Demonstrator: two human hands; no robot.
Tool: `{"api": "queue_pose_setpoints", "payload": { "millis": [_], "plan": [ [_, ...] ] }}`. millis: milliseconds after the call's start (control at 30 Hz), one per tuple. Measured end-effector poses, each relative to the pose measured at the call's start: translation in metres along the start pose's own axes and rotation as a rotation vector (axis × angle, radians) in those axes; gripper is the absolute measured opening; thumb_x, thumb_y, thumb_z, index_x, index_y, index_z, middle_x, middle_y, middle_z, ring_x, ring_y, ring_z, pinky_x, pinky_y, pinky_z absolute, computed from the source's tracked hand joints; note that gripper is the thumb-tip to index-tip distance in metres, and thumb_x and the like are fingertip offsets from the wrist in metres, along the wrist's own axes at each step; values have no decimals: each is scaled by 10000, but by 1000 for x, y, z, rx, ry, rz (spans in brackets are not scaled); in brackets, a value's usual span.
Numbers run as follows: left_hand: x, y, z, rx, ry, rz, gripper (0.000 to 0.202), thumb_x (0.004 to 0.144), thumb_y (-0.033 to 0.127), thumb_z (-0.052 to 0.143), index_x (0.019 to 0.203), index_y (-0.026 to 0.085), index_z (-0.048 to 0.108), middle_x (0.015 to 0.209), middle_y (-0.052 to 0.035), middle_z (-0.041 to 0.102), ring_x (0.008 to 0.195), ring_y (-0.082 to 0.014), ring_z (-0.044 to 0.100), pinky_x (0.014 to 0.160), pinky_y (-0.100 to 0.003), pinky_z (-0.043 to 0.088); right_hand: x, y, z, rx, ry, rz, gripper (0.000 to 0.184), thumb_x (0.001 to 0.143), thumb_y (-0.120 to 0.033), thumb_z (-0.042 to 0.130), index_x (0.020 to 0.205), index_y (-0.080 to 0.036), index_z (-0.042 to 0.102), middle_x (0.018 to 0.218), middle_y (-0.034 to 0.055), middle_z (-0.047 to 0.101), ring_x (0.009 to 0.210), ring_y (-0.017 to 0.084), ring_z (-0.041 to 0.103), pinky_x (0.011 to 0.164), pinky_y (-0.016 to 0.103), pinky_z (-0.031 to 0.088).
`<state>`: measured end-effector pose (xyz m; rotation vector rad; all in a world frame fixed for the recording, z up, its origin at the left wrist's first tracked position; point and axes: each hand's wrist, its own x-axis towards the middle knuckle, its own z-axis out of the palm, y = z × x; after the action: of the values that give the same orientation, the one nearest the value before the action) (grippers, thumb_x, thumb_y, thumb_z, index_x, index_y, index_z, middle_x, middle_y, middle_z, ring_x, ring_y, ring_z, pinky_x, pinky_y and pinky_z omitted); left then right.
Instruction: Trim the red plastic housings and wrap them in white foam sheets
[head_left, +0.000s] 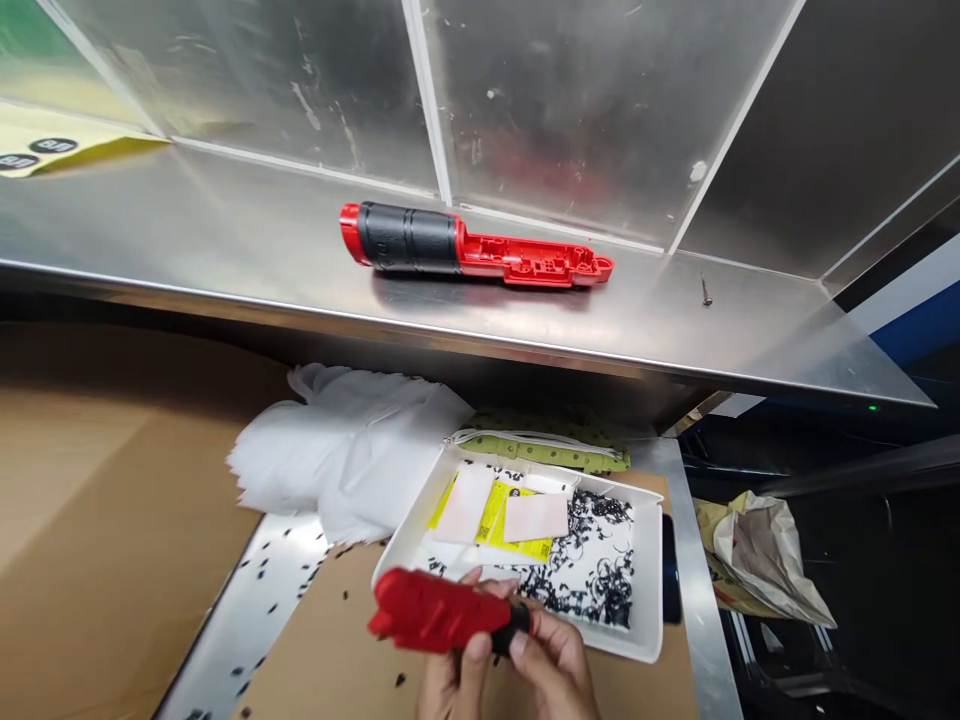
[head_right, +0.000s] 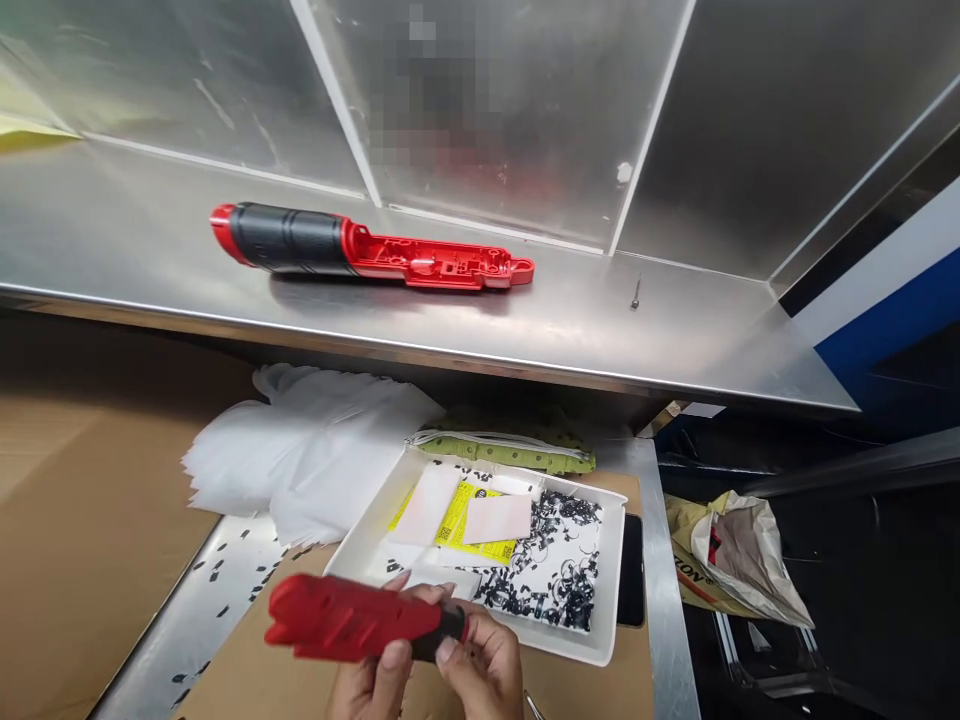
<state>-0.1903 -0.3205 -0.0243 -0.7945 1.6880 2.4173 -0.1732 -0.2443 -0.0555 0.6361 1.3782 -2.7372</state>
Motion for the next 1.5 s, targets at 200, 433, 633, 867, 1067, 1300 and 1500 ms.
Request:
{"api": "queue_pose_setpoints", "payload": {
  "millis": [200,433,633,867,1067,1300,1500],
  "plan": [
    [6,42,6,-350,-65,-297,600,868,452,602,1420,334,398,1052,-56,735,1153,-254,608,1082,-424,406,-12,-15,1,-134,-29,-106,374,679,-533,769,854,-203,754,1250,130,632,1216,320,553,1044,411,405],
    [-8,55,2,-522,-59,-437,418,975,241,404,1371,354,474,1057,-56,742,1034,-175,674,986,-323,500,-39,4,7,-299,11,-327,498,767,-571,664,1150,-254,689,1452,109,470,1353,336,413,1112,490,342],
    [-20,43,-2,-499,-148,-404,512,926,215,528,1418,300,416,962,-76,756,987,-223,695,942,-351,537,-55,15,10,-584,-19,-426,657,831,-632,523,1369,-256,516,1531,94,354,1430,358,254,1104,525,354],
    [-23,48,-11,-284,-288,-289,644,871,302,636,1440,198,352,961,-99,744,887,-253,713,910,-383,550,-64,-34,5,-1390,-68,-798,571,799,-393,658,1347,-417,500,1570,14,259,1422,438,187,1084,738,140],
    [-10,56,22,-151,-472,-61,776,729,535,740,1368,205,450,1062,-105,715,1116,-312,611,1025,-450,439,-62,-60,-24,-1505,91,-973,546,781,-238,672,1300,-360,555,1525,64,336,1383,414,283,1074,678,243],
    [-2,82,36,128,-490,304,423,540,256,897,939,230,757,1122,-60,682,1190,-294,508,1087,-279,306,-74,-41,-88,-1450,366,-545,203,908,-207,449,786,-224,610,1085,91,631,985,235,637,810,334,504],
    [8,90,0,24,-349,121,568,687,505,782,1174,258,623,1043,-28,681,1022,-240,627,898,-279,499,-74,30,-113,-1624,233,-265,461,633,-3,612,990,-285,683,1145,80,637,1030,303,635,822,356,498]
  ]
}}
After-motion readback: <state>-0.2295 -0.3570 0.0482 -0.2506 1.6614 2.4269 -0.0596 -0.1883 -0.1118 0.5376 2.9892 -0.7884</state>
